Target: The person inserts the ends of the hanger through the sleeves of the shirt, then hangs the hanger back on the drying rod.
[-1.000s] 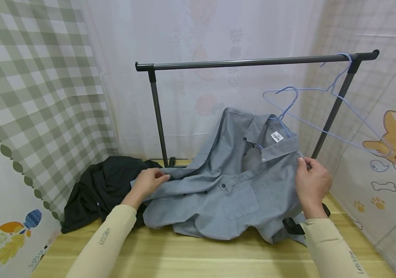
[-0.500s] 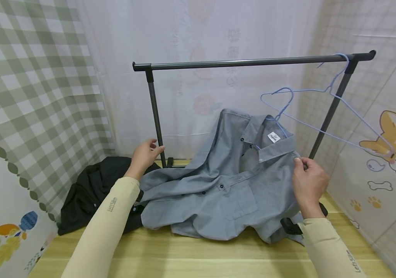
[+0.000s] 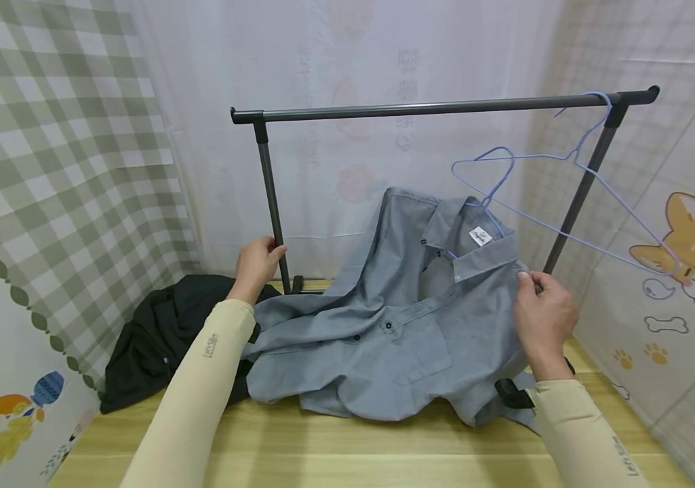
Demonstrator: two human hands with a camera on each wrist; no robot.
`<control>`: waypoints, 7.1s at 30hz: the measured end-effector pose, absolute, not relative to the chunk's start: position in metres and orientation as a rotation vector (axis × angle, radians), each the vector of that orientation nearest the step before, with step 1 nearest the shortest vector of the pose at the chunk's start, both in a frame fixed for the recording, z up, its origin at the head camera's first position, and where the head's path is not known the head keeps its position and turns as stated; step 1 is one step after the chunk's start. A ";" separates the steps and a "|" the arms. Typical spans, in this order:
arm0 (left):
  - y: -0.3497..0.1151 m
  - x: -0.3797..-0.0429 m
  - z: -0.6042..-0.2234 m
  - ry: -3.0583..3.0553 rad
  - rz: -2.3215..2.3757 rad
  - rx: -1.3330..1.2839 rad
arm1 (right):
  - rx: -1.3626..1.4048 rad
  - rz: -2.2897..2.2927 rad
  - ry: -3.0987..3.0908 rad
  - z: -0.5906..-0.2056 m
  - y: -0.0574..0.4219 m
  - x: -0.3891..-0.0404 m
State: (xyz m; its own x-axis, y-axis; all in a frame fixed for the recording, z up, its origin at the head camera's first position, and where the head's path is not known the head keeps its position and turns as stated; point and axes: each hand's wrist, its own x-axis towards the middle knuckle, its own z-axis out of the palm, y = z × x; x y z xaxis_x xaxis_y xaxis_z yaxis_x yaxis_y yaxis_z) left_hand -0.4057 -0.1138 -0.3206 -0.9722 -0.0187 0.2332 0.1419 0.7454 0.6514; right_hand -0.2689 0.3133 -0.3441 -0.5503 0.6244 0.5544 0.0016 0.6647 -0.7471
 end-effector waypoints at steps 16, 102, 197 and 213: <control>-0.116 -0.407 -0.318 -2.763 -1.022 -0.133 | -0.496 0.779 -1.930 -0.286 0.349 -0.258; -0.112 -0.407 -0.316 -2.757 -1.014 -0.118 | -0.609 0.960 -1.926 -0.382 0.331 -0.230; -0.263 -0.400 -0.399 -3.204 -0.291 -0.168 | 0.699 0.217 -3.148 -0.471 -0.025 -0.333; -0.255 -0.392 -0.424 -3.339 -0.256 -0.350 | 0.631 0.466 -3.033 -0.484 -0.033 -0.322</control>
